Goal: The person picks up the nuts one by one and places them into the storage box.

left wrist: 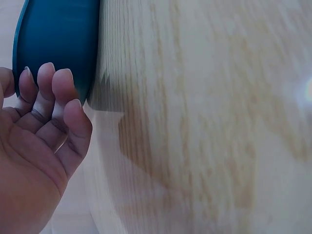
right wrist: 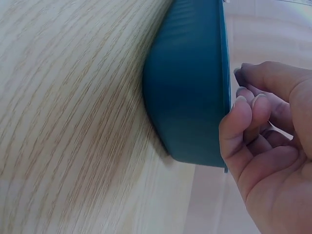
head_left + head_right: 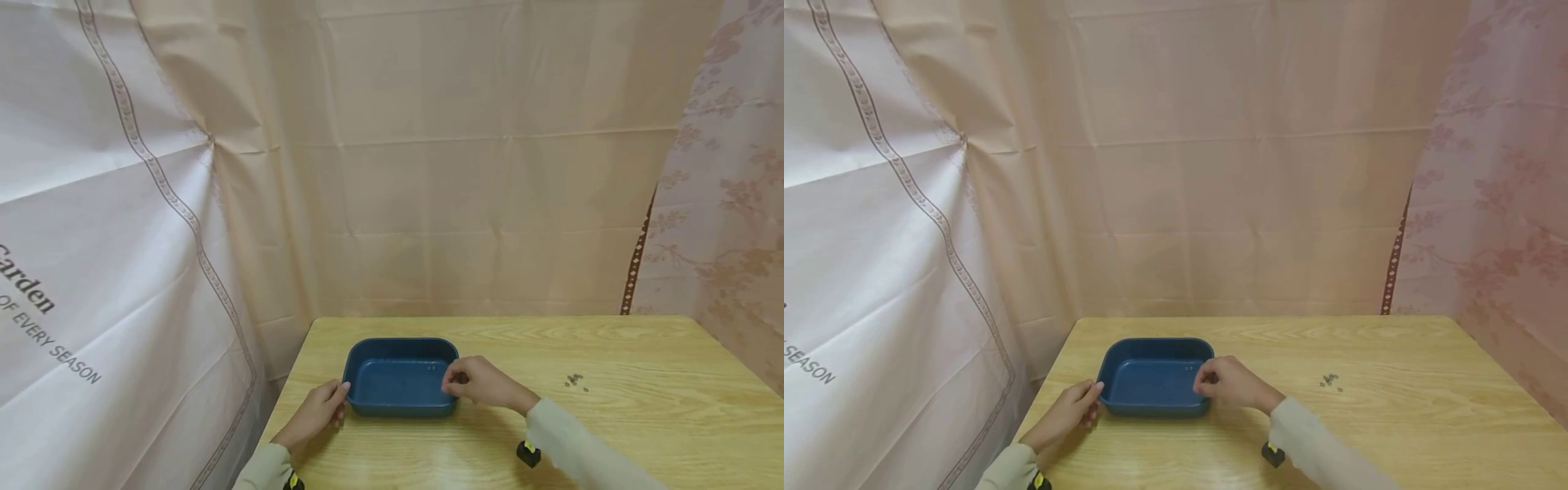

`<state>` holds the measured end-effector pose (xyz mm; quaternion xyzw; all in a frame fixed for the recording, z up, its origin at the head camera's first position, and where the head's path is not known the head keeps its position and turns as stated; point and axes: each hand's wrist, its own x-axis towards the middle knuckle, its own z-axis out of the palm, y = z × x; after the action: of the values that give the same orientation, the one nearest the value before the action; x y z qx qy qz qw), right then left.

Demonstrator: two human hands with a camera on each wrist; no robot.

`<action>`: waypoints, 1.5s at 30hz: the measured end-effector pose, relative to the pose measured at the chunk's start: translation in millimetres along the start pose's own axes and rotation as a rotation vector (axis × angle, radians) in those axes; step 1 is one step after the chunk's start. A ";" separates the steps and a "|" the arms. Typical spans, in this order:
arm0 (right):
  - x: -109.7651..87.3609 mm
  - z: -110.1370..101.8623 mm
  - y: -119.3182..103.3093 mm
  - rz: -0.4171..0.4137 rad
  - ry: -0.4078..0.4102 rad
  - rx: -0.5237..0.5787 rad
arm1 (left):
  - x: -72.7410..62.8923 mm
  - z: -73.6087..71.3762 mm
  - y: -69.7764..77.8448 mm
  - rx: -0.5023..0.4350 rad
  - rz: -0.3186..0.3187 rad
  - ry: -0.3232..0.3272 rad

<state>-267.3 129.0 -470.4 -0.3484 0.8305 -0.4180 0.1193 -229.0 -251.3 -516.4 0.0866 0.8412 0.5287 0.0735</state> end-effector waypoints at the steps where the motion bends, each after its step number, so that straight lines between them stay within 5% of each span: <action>1: -0.8 -0.3 0.7 0.001 0.005 0.000 | 0.1 0.1 -0.9 0.002 0.006 -0.002; 11: -11.4 -9.5 12.7 0.010 0.045 -0.002 | 2.8 -2.0 -4.3 0.056 0.042 -0.002; 45: -68.1 -50.9 58.2 0.114 0.181 -0.109 | 2.4 -0.3 -1.8 0.022 0.001 -0.003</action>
<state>-270.4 230.0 -490.2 -0.2673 0.8779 -0.3942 0.0484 -231.5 -251.8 -518.0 0.0888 0.8467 0.5195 0.0733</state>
